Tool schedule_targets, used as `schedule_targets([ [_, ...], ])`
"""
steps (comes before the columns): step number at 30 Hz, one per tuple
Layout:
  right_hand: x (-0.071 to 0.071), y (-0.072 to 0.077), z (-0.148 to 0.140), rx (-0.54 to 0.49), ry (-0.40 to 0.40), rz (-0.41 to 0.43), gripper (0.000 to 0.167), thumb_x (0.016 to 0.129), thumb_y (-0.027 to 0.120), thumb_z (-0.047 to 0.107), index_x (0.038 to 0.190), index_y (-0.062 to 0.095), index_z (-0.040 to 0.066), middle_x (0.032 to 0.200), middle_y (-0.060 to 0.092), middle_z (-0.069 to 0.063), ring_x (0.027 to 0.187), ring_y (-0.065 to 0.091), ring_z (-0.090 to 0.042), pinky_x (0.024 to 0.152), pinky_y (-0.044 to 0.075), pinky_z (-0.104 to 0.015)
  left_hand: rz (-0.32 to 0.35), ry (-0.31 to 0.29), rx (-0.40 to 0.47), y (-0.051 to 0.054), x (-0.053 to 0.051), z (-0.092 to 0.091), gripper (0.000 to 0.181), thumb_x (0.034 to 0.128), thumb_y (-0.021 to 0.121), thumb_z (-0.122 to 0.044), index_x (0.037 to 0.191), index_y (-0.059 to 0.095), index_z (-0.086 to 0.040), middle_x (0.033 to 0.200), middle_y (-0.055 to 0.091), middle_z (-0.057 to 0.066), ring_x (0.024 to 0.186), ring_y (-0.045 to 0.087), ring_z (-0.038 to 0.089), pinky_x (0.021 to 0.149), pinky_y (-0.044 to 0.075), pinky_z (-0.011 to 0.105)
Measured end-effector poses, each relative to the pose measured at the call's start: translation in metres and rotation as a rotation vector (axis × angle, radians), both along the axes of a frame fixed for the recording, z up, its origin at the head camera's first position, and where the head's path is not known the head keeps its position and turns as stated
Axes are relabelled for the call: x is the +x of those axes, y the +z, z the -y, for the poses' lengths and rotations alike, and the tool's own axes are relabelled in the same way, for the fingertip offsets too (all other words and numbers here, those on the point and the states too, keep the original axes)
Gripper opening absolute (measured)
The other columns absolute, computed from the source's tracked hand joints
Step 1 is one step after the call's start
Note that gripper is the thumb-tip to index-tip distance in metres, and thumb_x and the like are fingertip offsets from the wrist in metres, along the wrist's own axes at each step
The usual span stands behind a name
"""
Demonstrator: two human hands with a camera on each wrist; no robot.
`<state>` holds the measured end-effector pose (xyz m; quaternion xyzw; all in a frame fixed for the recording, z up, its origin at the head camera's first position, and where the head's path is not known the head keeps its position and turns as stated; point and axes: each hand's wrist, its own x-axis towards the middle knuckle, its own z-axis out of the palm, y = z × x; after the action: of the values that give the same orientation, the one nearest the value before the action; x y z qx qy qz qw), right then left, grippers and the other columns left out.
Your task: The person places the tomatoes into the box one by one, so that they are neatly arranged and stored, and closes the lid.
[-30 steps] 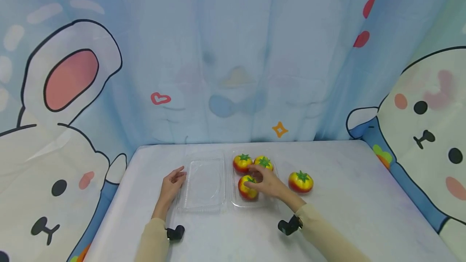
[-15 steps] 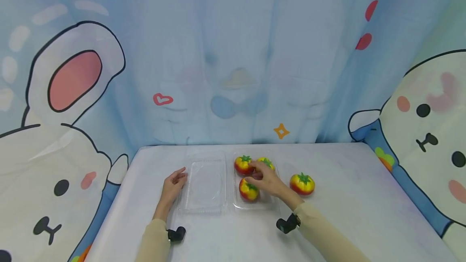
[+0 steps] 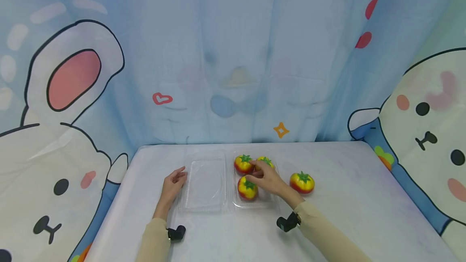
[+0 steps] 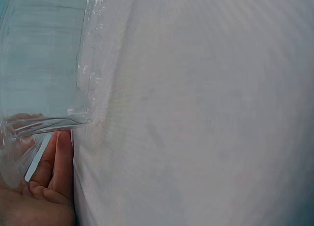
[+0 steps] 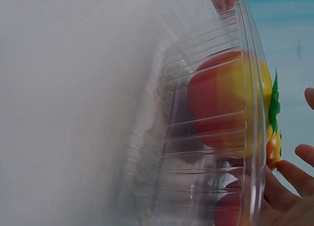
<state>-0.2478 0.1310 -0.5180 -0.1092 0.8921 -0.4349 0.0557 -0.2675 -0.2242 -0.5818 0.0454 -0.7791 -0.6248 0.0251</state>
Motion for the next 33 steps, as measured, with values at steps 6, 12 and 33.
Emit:
schedule_targets([
  [6,0.000,0.007,-0.005,-0.003,0.014,-0.013,0.066,0.092,0.070,0.036,0.146,0.045,0.009,0.141,0.050,-0.015,0.110,0.060,-0.029,0.091,0.053,-0.043,-0.013,-0.012,0.002,0.003,-0.001,-0.002,0.041,0.0969,0.062,-0.011,0.137,0.057,-0.003,0.123,0.063,0.019,0.103,0.059,0.020,0.079,0.049,0.017],
  [12,-0.003,0.021,-0.021,-0.039,0.010,-0.064,0.062,0.093,0.068,0.035,0.145,0.045,0.008,0.145,0.045,-0.019,0.116,0.058,-0.036,0.093,0.051,-0.049,-0.009,-0.019,0.007,0.006,-0.002,-0.002,0.041,0.0971,0.062,-0.012,0.137,0.057,-0.003,0.124,0.062,0.018,0.101,0.059,0.017,0.078,0.048,0.015],
  [33,0.024,0.024,-0.163,0.094,-0.219,-0.047,0.068,0.096,0.063,0.039,0.146,0.037,-0.001,0.145,0.039,-0.032,0.126,0.046,-0.051,0.091,0.048,-0.058,-0.001,0.001,0.003,0.002,0.001,-0.002,0.041,0.0965,0.063,-0.012,0.136,0.058,-0.004,0.123,0.063,0.018,0.101,0.059,0.016,0.080,0.048,0.016],
])
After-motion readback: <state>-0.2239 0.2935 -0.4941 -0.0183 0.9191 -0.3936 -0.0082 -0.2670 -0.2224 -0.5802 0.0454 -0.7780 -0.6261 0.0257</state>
